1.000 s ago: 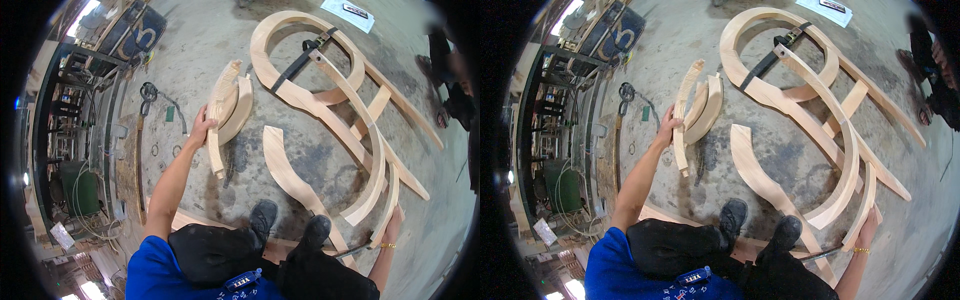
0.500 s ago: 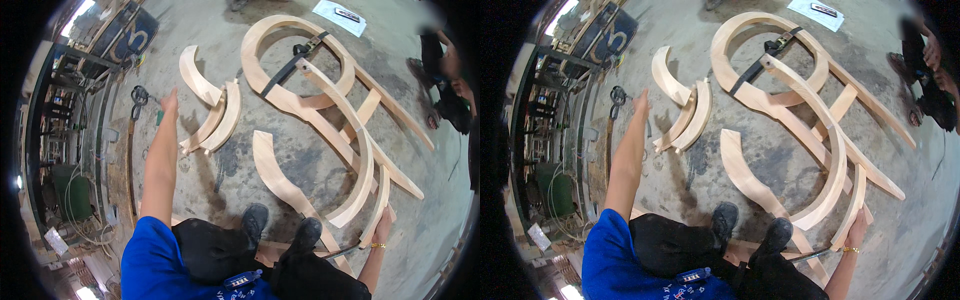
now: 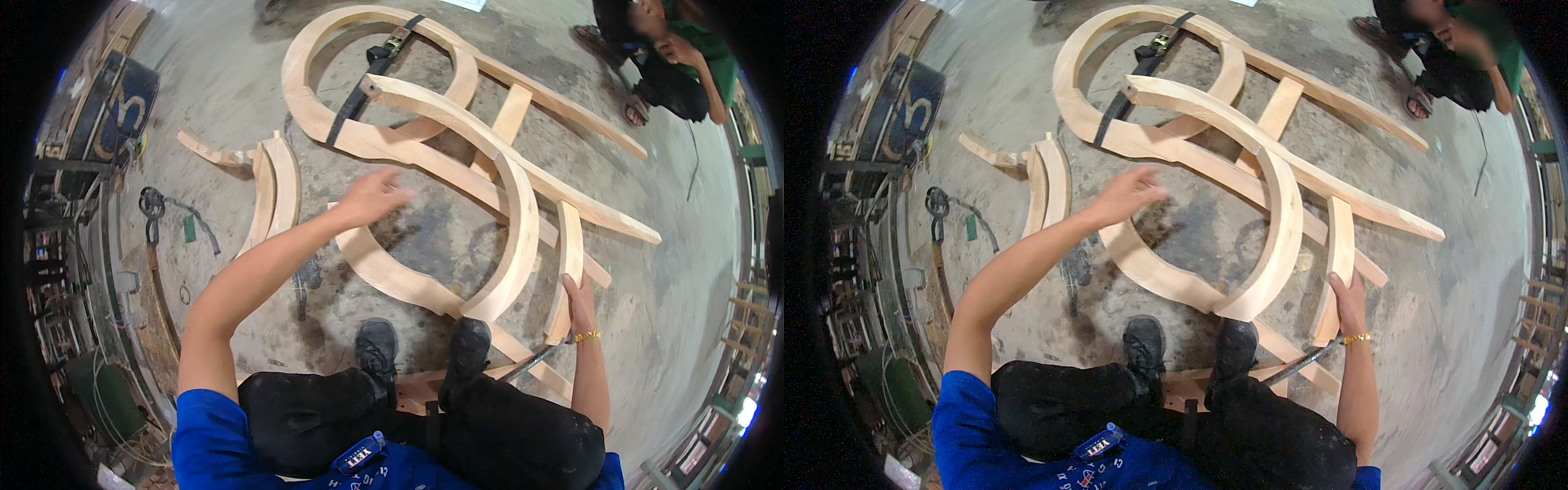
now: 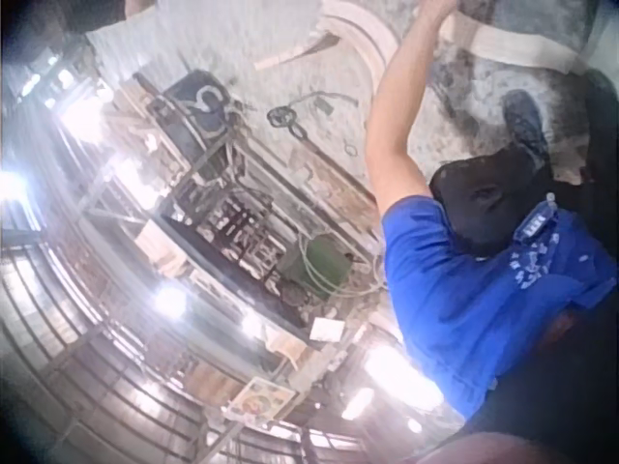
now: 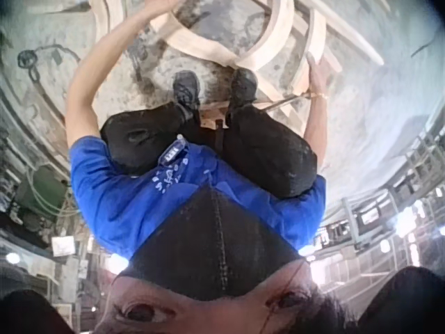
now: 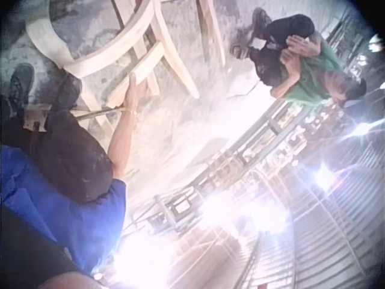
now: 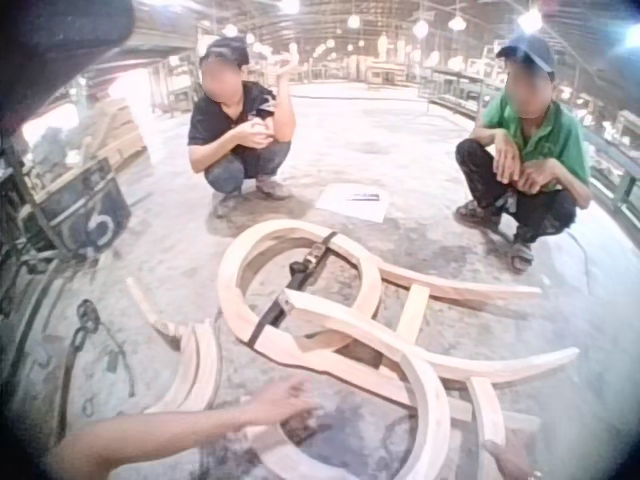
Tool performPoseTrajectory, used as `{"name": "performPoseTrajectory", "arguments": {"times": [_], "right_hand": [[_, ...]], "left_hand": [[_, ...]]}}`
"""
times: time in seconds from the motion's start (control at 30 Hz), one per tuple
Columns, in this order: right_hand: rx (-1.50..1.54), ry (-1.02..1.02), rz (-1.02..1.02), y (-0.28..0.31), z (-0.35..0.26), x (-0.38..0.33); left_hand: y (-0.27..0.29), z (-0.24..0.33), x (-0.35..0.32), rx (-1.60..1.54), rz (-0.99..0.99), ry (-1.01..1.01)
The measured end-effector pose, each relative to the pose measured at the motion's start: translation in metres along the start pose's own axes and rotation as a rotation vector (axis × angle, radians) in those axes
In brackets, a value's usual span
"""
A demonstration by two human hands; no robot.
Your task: The person sits on the floor and assembles a wooden chair by dry-fitting curved and straight wooden parts. They apply glue to the joints using a small brush and a container, then connect the pieces together. Two other people are present in the background observing the process.
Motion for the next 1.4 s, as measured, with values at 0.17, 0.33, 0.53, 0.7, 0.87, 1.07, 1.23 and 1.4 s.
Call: {"name": "performPoseTrajectory", "arguments": {"times": [0.17, 0.33, 0.53, 0.7, 0.87, 1.07, 1.23, 1.4], "right_hand": [[-0.123, 0.031, 0.085, 0.0, 0.01, -0.001], [-0.076, 0.075, 0.08, 0.0, 0.011, -0.004], [-0.168, 0.094, 0.095, -0.005, -0.01, -0.009], [-0.043, 0.084, 0.09, -0.01, -0.014, -0.013], [-0.023, 0.094, 0.097, 0.001, -0.015, -0.021], [-0.795, 0.411, 0.307, -0.04, -0.078, -0.032], [-0.653, 0.218, -0.022, -0.097, -0.099, 0.024], [-0.606, 0.078, -0.128, -0.119, -0.108, 0.038]], "left_hand": [[-0.108, 0.071, 0.025, -0.309, -0.431, 0.092], [-0.19, 0.072, 0.012, -0.652, -0.589, 0.329], [-0.218, 0.071, 0.011, -0.835, -0.431, 0.183], [-0.217, 0.078, 0.008, -1.027, -0.535, 0.241], [-0.22, 0.095, 0.0, -1.015, -0.553, 0.211], [-0.189, 0.067, 0.01, -0.827, -0.792, 0.279], [-0.176, 0.077, 0.047, -0.183, -0.898, -0.001], [-0.055, 0.111, 0.114, 0.8, 0.071, -1.011]]}}
Point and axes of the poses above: each hand's wrist, its own x-axis towards the middle knuckle, its own y-axis out of the back of the hand, z = x × y, the point moved 5 cm from there along x, towards the middle knuckle, and after that the axes turned 4 degrees about -x, right-handed, at the moved point
